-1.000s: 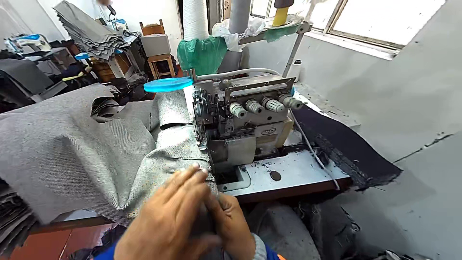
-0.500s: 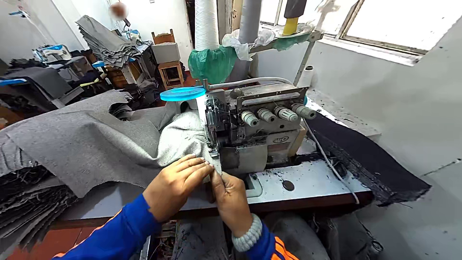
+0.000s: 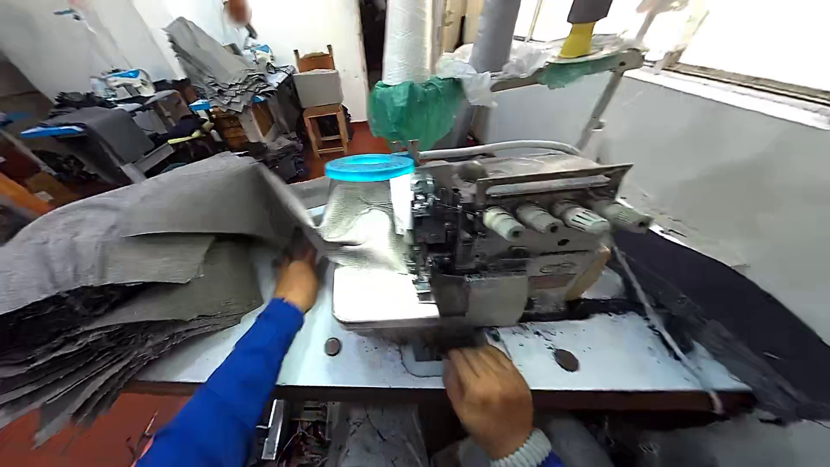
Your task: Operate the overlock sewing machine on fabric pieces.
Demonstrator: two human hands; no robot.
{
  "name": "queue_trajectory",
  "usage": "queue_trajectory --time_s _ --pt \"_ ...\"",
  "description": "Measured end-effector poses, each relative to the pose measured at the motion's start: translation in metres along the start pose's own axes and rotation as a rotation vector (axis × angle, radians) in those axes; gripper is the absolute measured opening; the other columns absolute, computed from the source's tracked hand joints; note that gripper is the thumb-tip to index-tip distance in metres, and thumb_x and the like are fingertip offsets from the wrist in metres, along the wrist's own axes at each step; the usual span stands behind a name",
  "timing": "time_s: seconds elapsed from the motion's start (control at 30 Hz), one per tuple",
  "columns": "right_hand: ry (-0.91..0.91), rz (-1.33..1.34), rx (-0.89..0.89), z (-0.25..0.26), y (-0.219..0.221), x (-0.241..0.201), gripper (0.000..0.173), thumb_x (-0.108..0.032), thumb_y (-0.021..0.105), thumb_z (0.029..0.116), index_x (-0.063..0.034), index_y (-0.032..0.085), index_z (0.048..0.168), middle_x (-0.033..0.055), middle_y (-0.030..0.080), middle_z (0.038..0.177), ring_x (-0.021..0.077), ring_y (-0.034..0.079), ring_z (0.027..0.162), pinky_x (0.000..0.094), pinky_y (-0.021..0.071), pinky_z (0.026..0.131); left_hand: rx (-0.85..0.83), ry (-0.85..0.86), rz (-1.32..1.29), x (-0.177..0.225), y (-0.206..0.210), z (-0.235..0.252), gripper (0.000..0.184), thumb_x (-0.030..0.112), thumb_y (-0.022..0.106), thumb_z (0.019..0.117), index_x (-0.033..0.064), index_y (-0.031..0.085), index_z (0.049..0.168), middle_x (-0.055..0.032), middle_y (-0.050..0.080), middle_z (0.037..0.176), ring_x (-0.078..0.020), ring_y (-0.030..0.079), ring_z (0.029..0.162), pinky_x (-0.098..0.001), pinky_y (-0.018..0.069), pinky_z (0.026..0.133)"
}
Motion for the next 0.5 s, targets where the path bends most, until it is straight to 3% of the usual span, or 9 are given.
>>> queue_trajectory --time_s 0.03,0.1,0.13,0.2,0.27,0.3,0.33,0.4,0.5 --pt "-0.025 -0.026 -0.022 -0.002 -0.001 -0.001 0.041 -0.029 0.045 0.1006 -0.0076 0.074 0.080 0.0081 0.071 0.073 0.0259 0.071 0.071 0.0450 0.0576 0.073 -0.128 -0.030 0.061 0.007 -0.001 0.012 0.043 0.014 0.063 0.0984 0.0005 0.060 0.139 -0.0252 0.055 0.145 -0.0497 0.048 0.136 -0.0699 0.0349 0.111" --pt "-0.066 -0.018 -0.090 -0.001 -0.005 0.000 0.040 -0.025 0.045 0.1007 -0.0056 0.073 0.080 0.0108 0.071 0.072 0.0289 0.071 0.071 0.0462 0.0572 0.073 -0.368 -0.012 0.148 0.016 -0.018 0.024 0.034 0.017 0.066 0.0967 -0.0038 0.068 0.123 -0.0272 0.066 0.126 -0.0461 0.061 0.121 -0.0658 0.0460 0.103" --pt "-0.080 0.001 -0.115 0.000 -0.005 0.001 0.040 -0.024 0.046 0.1010 -0.0042 0.073 0.080 0.0126 0.071 0.073 0.0306 0.071 0.071 0.0467 0.0570 0.073 -0.491 0.048 0.153 0.022 -0.041 0.022 0.032 0.018 0.066 0.0978 -0.0053 0.069 0.119 -0.0278 0.067 0.122 -0.0448 0.063 0.117 -0.0646 0.0473 0.101" --pt "-0.077 0.024 -0.136 -0.001 -0.002 0.003 0.040 -0.024 0.045 0.1028 -0.0028 0.072 0.082 0.0142 0.071 0.074 0.0320 0.071 0.072 0.0471 0.0556 0.074 -0.618 0.190 0.108 0.028 -0.112 -0.006 0.031 0.019 0.061 0.1031 -0.0026 0.068 0.124 -0.0246 0.069 0.119 -0.0391 0.066 0.114 -0.0583 0.0482 0.102" --pt "-0.059 0.032 -0.152 -0.001 -0.001 0.005 0.041 -0.024 0.043 0.1040 -0.0024 0.070 0.082 0.0144 0.071 0.075 0.0326 0.070 0.073 0.0476 0.0547 0.076 -0.327 0.203 0.098 0.005 -0.184 -0.043 0.022 0.016 0.061 0.1026 0.0013 0.074 0.112 -0.0181 0.073 0.101 -0.0316 0.070 0.093 -0.0529 0.0553 0.089" --pt "-0.054 0.036 -0.158 -0.001 0.001 0.006 0.042 -0.024 0.042 0.1042 -0.0019 0.070 0.083 0.0149 0.071 0.076 0.0330 0.070 0.074 0.0479 0.0546 0.076 -0.082 0.155 0.167 -0.017 -0.214 -0.054 0.019 0.018 0.066 0.1003 0.0030 0.076 0.106 -0.0171 0.073 0.097 -0.0323 0.071 0.091 -0.0549 0.0562 0.086" --pt "-0.050 0.040 -0.165 -0.002 0.002 0.006 0.042 -0.024 0.042 0.1046 -0.0018 0.070 0.083 0.0151 0.070 0.076 0.0330 0.070 0.074 0.0482 0.0543 0.075 0.094 0.090 0.255 -0.044 -0.237 -0.058 0.021 0.021 0.070 0.0975 0.0038 0.076 0.109 -0.0186 0.073 0.104 -0.0360 0.070 0.099 -0.0596 0.0551 0.090" --pt "-0.055 0.035 -0.180 -0.004 0.003 0.007 0.043 -0.025 0.040 0.1058 -0.0029 0.070 0.084 0.0147 0.070 0.075 0.0327 0.069 0.073 0.0481 0.0535 0.075 0.166 -0.013 0.379 -0.099 -0.252 -0.052 0.030 0.024 0.080 0.0903 0.0031 0.075 0.110 -0.0211 0.071 0.111 -0.0420 0.066 0.109 -0.0663 0.0501 0.095" --pt "-0.051 0.032 -0.201 -0.003 0.004 0.009 0.043 -0.026 0.039 0.1068 -0.0036 0.070 0.086 0.0144 0.070 0.078 0.0330 0.069 0.076 0.0477 0.0530 0.079 0.103 0.090 0.522 -0.131 -0.250 -0.037 0.015 0.013 0.073 0.0926 -0.0012 0.073 0.098 -0.0210 0.072 0.097 -0.0413 0.069 0.099 -0.0618 0.0528 0.090"
Point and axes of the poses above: each hand's wrist, its own z-axis towards the middle knuckle, its own y-axis out of the palm, x = y × z, the point moved 2 cm from there along z, towards the middle knuckle
